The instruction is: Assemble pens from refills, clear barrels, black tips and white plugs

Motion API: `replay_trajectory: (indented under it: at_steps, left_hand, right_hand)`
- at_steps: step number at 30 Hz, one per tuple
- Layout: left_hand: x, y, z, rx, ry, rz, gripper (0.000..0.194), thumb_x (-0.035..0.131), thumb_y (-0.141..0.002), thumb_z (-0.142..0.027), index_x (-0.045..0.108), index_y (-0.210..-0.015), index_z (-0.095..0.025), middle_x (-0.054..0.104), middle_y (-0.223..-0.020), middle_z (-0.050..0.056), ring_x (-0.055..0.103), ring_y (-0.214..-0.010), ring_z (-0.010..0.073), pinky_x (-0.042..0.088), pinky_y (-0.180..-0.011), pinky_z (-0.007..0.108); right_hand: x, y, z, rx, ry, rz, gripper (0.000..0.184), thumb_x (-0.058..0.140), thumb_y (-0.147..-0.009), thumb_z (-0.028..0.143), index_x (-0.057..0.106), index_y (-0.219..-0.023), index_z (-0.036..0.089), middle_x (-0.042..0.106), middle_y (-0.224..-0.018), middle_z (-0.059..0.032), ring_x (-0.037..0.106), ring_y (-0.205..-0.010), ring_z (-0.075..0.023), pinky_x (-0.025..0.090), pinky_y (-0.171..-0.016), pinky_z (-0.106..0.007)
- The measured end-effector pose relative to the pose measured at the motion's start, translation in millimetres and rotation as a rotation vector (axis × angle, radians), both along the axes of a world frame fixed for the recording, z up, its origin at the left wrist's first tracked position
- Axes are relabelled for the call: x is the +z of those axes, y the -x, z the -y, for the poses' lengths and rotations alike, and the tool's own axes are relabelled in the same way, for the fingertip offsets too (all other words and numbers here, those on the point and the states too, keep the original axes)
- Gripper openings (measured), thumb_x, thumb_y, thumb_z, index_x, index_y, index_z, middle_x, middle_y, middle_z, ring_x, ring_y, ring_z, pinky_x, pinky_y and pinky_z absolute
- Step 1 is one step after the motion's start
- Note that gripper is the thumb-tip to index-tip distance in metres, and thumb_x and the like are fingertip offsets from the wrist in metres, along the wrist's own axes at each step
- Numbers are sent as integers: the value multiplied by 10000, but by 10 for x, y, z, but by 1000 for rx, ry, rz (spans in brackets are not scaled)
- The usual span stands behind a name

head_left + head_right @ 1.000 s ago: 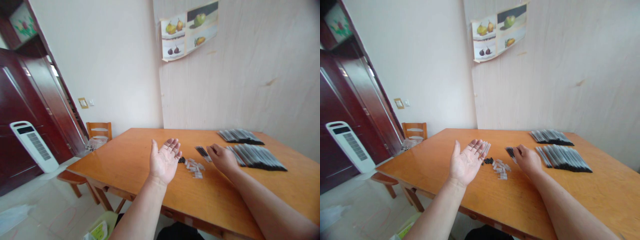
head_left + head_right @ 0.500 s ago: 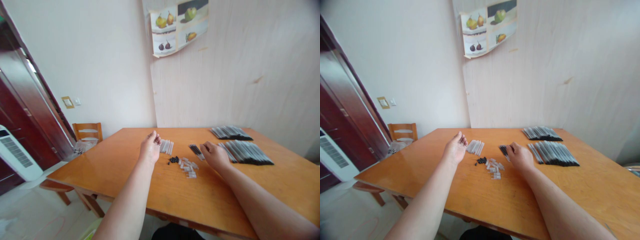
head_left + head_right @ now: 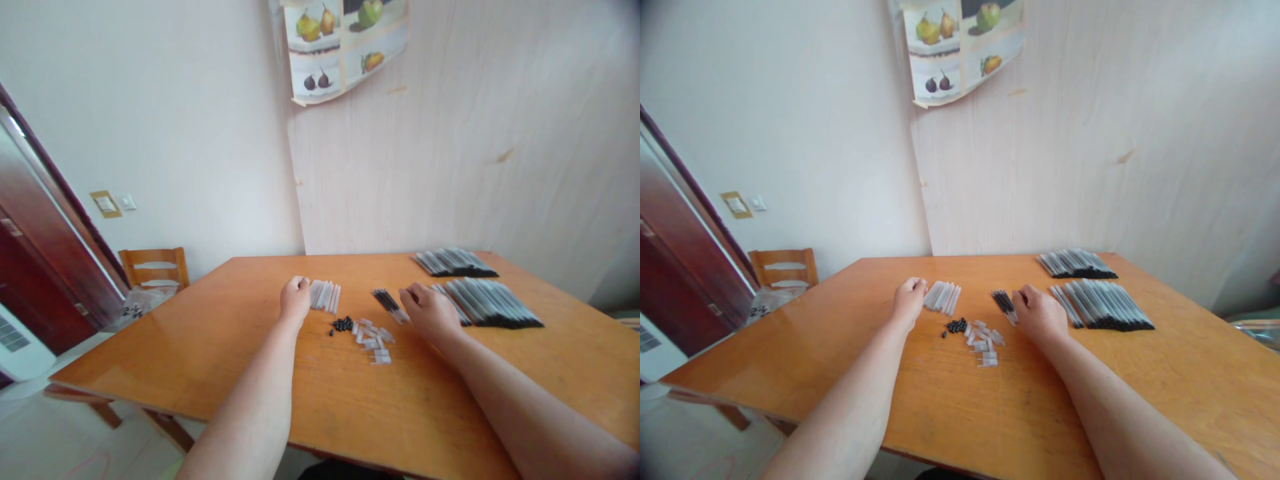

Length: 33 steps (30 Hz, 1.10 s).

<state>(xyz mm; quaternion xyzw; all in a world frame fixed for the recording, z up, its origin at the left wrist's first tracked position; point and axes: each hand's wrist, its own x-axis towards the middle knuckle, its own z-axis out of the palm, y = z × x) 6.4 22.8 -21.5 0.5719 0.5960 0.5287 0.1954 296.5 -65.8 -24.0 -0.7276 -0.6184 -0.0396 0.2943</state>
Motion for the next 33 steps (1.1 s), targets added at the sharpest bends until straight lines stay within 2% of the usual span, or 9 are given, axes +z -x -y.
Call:
replay_trajectory:
  at_steps: [4,6,9,13,20,28,33]
  left_hand:
    - [-43,24,30,36,96,-485,215,551,-826,-399,668,-845,-220,714,-911,66,632,-852,197,434,-711,286]
    - [-16,-7,72,47,129,-638,257,575,-797,-463,678,-858,-236,713,-953,79,630,-898,230,441,-745,321]
    - [18,-67,127,66,171,-760,311,598,-757,-516,678,-898,-251,701,-1009,87,611,-978,271,440,-802,368]
    - [6,-102,145,85,219,-814,299,600,-741,-488,671,-922,-262,679,-1063,95,574,-1057,305,428,-858,419]
    - [-29,-96,138,112,213,-861,243,584,-730,-420,675,-888,-259,674,-1065,105,555,-1077,344,414,-876,492]
    - [11,-121,154,135,267,-868,220,550,-769,-374,690,-871,-238,690,-1065,138,572,-1094,351,416,-864,486]
    - [80,-124,171,154,278,-784,209,512,-811,-358,657,-881,-226,714,-929,117,644,-945,296,431,-807,407]
  right_hand:
    - [-12,4,12,-6,27,-9,421,352,-927,490,627,-758,219,668,-745,-68,552,-655,-169,229,-534,-274]
    - [-19,6,15,-2,30,-12,419,356,-925,491,626,-757,220,667,-743,-64,544,-643,-166,228,-533,-276]
    - [-28,10,11,-1,19,-16,421,356,-925,495,625,-756,220,662,-733,-60,540,-638,-166,227,-534,-278]
    - [-38,11,5,13,7,-22,418,363,-923,495,613,-733,219,653,-712,-56,537,-637,-165,232,-538,-276]
    - [-65,-7,0,42,-9,-22,401,371,-914,483,596,-710,220,635,-677,-48,520,-614,-160,241,-546,-270]
    - [-74,-1,-3,43,-39,-35,390,385,-910,480,572,-692,217,627,-667,-45,510,-609,-154,230,-536,-269]
    - [-69,-19,-16,9,-32,-57,389,390,-906,485,577,-694,218,624,-657,-41,506,-600,-153,235,-532,-269]
